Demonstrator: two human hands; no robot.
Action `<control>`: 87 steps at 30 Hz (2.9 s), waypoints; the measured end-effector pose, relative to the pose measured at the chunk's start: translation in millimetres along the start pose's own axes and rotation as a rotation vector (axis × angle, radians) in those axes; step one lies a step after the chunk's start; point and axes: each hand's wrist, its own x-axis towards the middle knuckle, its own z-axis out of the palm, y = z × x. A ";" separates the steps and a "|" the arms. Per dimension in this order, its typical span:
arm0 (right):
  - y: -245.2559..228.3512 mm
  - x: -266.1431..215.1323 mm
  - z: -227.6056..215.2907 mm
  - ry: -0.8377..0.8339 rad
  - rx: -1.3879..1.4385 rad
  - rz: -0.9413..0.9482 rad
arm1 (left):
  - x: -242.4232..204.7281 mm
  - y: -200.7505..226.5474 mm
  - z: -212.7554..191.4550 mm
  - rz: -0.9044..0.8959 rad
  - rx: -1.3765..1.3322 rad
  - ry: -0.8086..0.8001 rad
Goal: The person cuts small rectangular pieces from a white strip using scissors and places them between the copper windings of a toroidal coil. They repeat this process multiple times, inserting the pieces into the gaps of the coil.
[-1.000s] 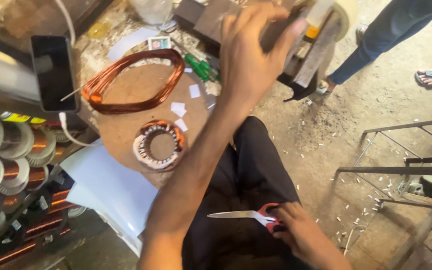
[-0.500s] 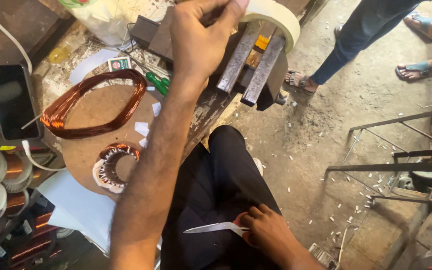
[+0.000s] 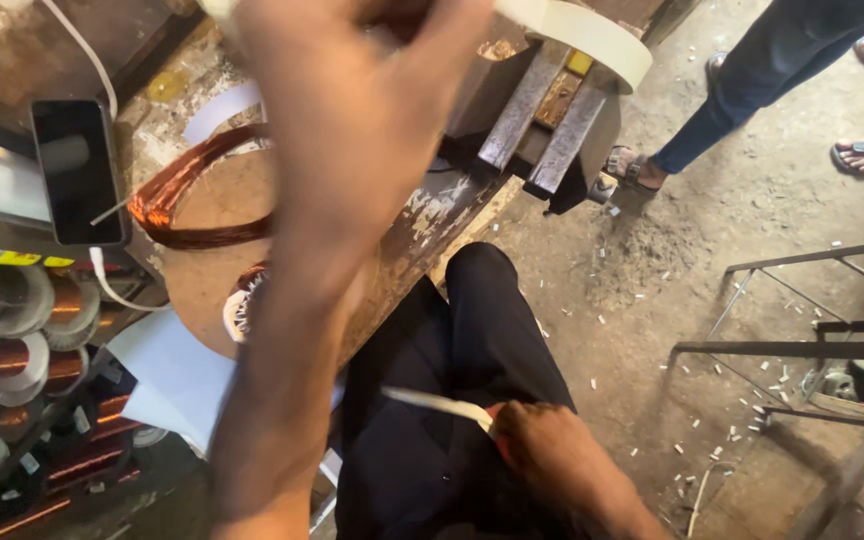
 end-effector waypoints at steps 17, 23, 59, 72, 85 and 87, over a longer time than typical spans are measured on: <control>-30.7 94.2 -153.9 -0.008 0.952 -0.719 | -108.7 -63.3 -35.8 -0.624 -0.956 0.211; -55.6 87.4 -188.4 0.091 0.897 -0.718 | -112.2 -56.5 -31.7 -0.541 -0.814 0.217; -173.1 20.9 -109.3 0.287 0.379 -0.472 | -223.5 56.9 -154.3 -0.449 0.010 -0.194; -237.3 93.6 -129.0 0.820 -0.177 -0.766 | -216.4 -16.0 -148.4 -0.568 0.577 0.207; -238.1 110.8 -124.3 0.755 -0.072 -0.715 | -212.1 -45.3 -139.2 -0.533 0.715 0.078; -238.6 112.3 -124.5 0.754 -0.075 -0.705 | -210.0 -46.8 -138.8 -0.517 0.711 0.087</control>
